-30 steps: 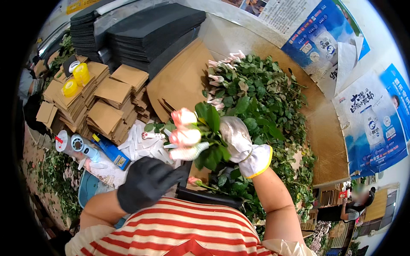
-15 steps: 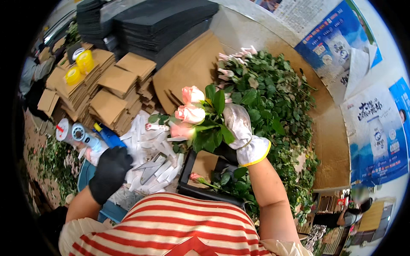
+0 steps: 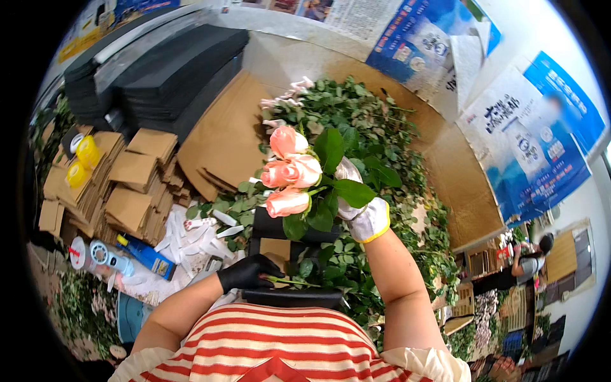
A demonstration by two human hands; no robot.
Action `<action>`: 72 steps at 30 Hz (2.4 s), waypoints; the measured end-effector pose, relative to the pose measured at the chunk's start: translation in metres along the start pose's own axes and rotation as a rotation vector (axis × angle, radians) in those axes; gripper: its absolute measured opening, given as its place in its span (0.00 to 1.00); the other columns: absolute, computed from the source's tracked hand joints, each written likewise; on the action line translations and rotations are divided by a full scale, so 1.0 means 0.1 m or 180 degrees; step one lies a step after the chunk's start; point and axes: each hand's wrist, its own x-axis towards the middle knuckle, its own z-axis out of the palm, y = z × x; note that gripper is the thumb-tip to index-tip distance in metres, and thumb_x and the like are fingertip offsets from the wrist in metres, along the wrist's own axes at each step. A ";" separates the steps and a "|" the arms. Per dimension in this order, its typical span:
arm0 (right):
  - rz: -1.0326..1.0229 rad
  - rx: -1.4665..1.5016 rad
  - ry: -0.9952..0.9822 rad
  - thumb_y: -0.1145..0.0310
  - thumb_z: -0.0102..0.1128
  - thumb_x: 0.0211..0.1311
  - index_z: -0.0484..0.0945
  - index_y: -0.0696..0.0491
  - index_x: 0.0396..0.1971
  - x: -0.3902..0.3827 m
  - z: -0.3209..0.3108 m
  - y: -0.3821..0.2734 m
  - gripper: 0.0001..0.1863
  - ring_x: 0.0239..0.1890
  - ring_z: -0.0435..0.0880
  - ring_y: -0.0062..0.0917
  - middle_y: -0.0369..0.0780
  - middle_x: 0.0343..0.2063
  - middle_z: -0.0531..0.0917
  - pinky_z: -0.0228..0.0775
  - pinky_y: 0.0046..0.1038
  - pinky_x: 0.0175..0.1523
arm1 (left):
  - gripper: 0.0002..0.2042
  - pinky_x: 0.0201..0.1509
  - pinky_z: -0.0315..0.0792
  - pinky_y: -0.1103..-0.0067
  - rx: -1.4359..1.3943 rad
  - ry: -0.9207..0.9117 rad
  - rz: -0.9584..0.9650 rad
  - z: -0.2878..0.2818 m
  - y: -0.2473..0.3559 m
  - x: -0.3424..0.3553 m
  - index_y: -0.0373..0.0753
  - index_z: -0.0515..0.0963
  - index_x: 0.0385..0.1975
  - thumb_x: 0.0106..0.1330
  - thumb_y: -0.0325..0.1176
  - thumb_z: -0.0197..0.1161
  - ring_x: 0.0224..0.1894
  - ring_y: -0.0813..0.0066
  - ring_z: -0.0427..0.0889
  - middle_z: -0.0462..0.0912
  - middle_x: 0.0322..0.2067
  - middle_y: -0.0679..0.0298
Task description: The person arranges pink roses and green leaves into a black rectangular container. They place the flowers and foliage into the container, adjusting their positions with gloved hands. The person also handles a clear plastic sheet and a cardboard box during the process.
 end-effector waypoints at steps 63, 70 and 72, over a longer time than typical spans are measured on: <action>0.2796 -0.0846 -0.1506 0.71 0.56 0.62 0.65 0.59 0.64 -1.16 -0.04 1.21 0.29 0.61 0.72 0.37 0.47 0.62 0.70 0.65 0.32 0.65 | 0.22 0.57 0.67 0.63 0.0082 0.1119 -0.0732 0.15 0.02 -0.28 0.38 0.77 0.46 0.48 0.30 0.70 0.55 0.51 0.71 0.74 0.48 0.56; 0.1538 -0.2372 -0.2357 0.73 0.51 0.66 0.66 0.59 0.64 -1.03 -0.05 1.06 0.26 0.63 0.72 0.32 0.47 0.61 0.72 0.60 0.27 0.69 | 0.25 0.60 0.66 0.63 -0.0538 0.0993 -0.0416 0.08 -0.13 -0.20 0.42 0.81 0.45 0.44 0.40 0.76 0.53 0.51 0.72 0.76 0.48 0.55; 0.1465 -0.2708 -0.2157 0.72 0.55 0.64 0.71 0.60 0.59 -0.92 0.02 0.75 0.23 0.56 0.78 0.32 0.46 0.55 0.78 0.68 0.27 0.62 | 0.20 0.59 0.66 0.63 -0.1058 0.1004 -0.0718 0.22 -0.11 -0.18 0.44 0.83 0.40 0.45 0.41 0.75 0.53 0.51 0.72 0.76 0.47 0.55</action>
